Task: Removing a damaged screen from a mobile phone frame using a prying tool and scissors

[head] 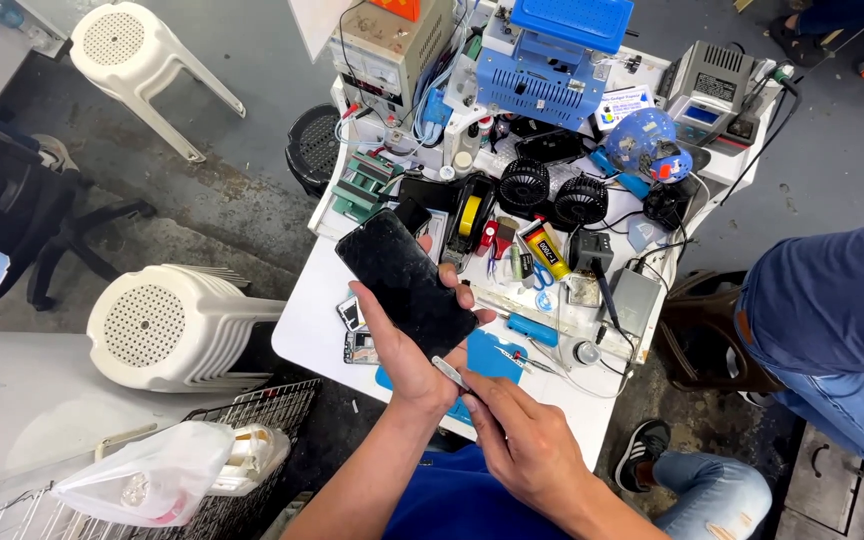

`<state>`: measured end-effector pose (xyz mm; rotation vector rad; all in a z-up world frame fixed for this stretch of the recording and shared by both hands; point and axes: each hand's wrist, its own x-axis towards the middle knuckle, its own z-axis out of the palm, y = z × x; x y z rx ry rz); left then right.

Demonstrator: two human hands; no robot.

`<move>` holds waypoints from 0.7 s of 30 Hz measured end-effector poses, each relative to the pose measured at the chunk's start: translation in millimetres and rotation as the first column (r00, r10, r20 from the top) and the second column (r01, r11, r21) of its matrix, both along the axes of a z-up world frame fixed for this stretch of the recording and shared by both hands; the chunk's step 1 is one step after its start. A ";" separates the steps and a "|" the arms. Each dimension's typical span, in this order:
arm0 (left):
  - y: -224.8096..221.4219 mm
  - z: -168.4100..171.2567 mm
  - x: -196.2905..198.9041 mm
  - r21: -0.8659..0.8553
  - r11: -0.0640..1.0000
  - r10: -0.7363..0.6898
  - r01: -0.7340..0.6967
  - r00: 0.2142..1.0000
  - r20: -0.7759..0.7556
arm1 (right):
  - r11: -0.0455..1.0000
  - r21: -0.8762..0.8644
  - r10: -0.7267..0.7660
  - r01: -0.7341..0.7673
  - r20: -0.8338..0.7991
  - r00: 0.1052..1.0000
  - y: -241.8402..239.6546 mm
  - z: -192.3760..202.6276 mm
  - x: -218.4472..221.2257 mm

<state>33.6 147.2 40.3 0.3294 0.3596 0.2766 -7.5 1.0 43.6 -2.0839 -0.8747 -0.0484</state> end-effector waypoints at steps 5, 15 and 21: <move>-1.2 1.3 -1.7 -0.011 1.000 0.000 0.000 1.000 -0.003 | 1.000 -0.014 -0.007 0.007 -0.022 1.000 -0.5 -3.5 -1.8; -2.6 -0.9 -3.5 -0.010 1.000 0.004 -0.004 1.000 -0.023 | 0.999 -0.048 -0.020 0.020 0.003 1.000 0.0 -7.1 -3.7; -3.1 -3.6 -4.2 -0.014 1.000 0.004 -0.004 1.000 -0.027 | 0.999 -0.030 -0.020 0.020 0.009 1.000 1.7 -6.8 -3.8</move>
